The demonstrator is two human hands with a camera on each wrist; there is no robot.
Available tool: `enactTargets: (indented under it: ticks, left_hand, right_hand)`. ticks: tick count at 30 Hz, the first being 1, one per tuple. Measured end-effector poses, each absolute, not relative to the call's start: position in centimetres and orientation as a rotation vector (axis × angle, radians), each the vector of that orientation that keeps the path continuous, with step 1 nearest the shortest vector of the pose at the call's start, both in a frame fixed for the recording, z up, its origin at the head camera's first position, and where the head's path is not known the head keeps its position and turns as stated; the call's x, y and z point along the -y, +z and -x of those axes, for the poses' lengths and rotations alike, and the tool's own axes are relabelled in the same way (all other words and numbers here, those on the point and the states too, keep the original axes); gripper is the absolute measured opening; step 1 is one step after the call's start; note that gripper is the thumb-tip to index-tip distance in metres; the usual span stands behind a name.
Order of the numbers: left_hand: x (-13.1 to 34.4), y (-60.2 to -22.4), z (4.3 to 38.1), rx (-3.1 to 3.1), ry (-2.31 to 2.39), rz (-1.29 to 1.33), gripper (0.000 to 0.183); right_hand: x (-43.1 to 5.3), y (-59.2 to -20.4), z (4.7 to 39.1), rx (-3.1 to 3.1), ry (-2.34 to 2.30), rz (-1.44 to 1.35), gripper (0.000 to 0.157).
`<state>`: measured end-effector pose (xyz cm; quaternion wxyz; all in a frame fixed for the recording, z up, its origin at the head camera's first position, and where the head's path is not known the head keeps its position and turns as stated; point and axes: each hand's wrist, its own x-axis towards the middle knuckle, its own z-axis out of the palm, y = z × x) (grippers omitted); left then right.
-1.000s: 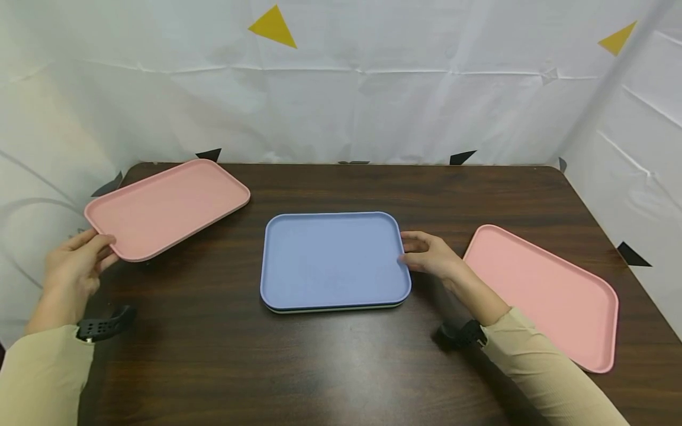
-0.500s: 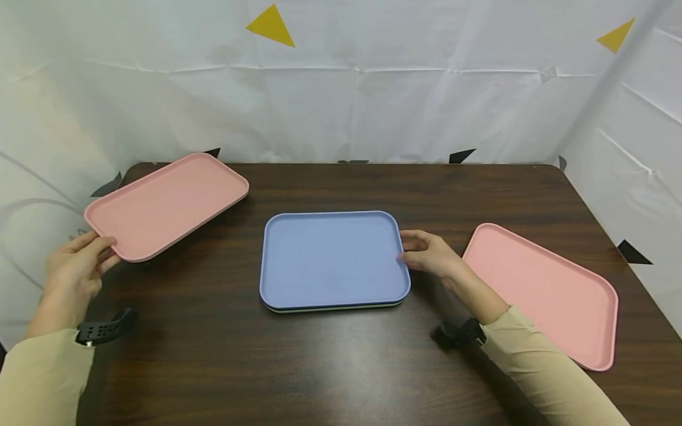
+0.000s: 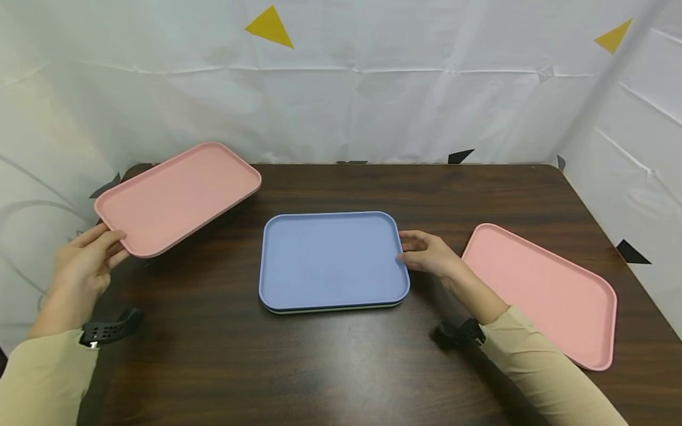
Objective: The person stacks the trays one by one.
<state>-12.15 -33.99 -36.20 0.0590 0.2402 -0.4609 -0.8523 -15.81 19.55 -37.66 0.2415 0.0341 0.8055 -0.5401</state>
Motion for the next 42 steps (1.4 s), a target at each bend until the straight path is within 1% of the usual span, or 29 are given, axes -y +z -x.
enactTargets:
  ticks: [6,15,31,42]
  left_hand:
    - [33.0,-35.8,12.2,1.433,-2.567,-0.674,0.026]
    - [31.9,-35.3,12.0,1.559,-2.502,-0.716,0.021]
    - [30.0,-35.3,12.0,1.632,-2.519,-0.604,0.023]
    - [28.8,-35.1,12.3,1.664,-2.560,-0.560,0.025]
  right_hand:
    - [-19.6,-37.7,15.8,-2.204,-1.474,-0.086,0.061]
    - [-19.8,-37.8,15.9,-2.193,-1.477,-0.088,0.061]
    - [-20.1,-37.0,15.8,-2.168,-1.496,-0.068,0.056]
    - [-21.2,-35.6,16.4,-2.189,-1.537,-0.018,0.055]
